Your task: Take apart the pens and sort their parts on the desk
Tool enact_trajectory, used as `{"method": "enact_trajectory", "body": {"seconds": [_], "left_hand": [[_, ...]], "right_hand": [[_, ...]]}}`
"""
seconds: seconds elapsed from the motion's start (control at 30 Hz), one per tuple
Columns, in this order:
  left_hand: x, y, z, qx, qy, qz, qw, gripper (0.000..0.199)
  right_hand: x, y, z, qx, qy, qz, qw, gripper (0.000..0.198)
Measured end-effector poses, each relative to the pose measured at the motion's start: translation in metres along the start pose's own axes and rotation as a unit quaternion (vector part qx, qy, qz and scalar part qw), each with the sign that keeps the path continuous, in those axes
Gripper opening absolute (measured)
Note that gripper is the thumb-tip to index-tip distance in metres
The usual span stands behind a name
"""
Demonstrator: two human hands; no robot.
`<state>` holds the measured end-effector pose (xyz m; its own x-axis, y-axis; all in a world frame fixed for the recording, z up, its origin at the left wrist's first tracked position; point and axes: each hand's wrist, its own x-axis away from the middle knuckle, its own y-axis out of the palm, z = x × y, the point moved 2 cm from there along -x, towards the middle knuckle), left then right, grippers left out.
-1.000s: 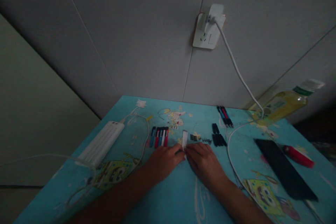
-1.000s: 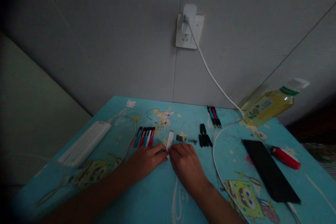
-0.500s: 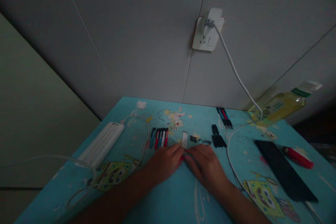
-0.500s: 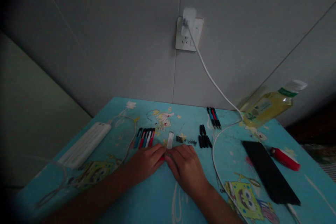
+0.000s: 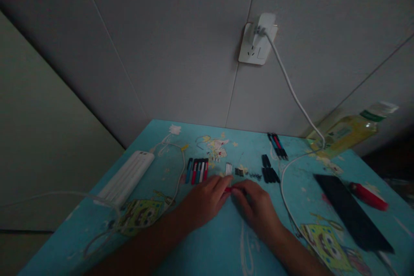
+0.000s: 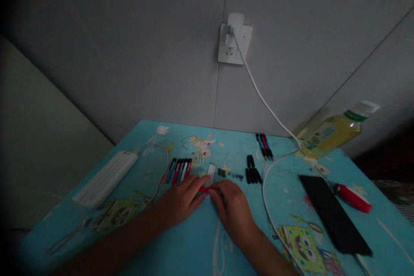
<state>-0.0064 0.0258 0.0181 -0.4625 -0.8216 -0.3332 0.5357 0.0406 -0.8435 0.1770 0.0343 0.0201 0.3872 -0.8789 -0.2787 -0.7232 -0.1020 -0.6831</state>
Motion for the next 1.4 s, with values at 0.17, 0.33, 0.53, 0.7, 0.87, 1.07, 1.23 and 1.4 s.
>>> {"method": "enact_trajectory", "body": {"seconds": [0.17, 0.33, 0.53, 0.7, 0.87, 1.07, 1.23, 1.4], "left_hand": [[-0.003, -0.004, -0.01, 0.165, -0.066, 0.109, 0.978, 0.03], [-0.004, -0.001, -0.01, 0.283, -0.109, 0.167, 0.938, 0.028], [-0.005, -0.001, -0.009, 0.353, -0.135, 0.175, 0.909, 0.018], [-0.005, -0.007, -0.012, 0.352, -0.159, 0.19, 0.903, 0.016], [-0.004, -0.014, -0.021, 0.355, -0.192, 0.236, 0.884, 0.023], [-0.007, -0.02, -0.032, 0.371, -0.214, 0.285, 0.858, 0.027], [-0.009, -0.028, -0.037, 0.352, -0.215, 0.309, 0.857, 0.024], [-0.011, -0.025, -0.04, 0.369, -0.229, 0.304, 0.848, 0.024]], "right_hand": [[-0.002, -0.002, 0.006, -0.111, 0.092, 0.014, 0.989, 0.023], [0.0, 0.01, 0.011, -0.186, 0.129, -0.016, 0.974, 0.02], [0.0, 0.016, 0.007, -0.229, 0.138, -0.043, 0.963, 0.017], [0.001, 0.016, 0.007, -0.211, 0.124, -0.05, 0.968, 0.019], [0.001, 0.014, 0.009, -0.19, 0.113, -0.044, 0.974, 0.025], [0.0, 0.01, 0.008, -0.206, 0.129, -0.029, 0.97, 0.026], [0.0, 0.009, 0.01, -0.221, 0.132, -0.014, 0.966, 0.022], [-0.001, 0.009, 0.009, -0.226, 0.142, -0.009, 0.964, 0.021]]}}
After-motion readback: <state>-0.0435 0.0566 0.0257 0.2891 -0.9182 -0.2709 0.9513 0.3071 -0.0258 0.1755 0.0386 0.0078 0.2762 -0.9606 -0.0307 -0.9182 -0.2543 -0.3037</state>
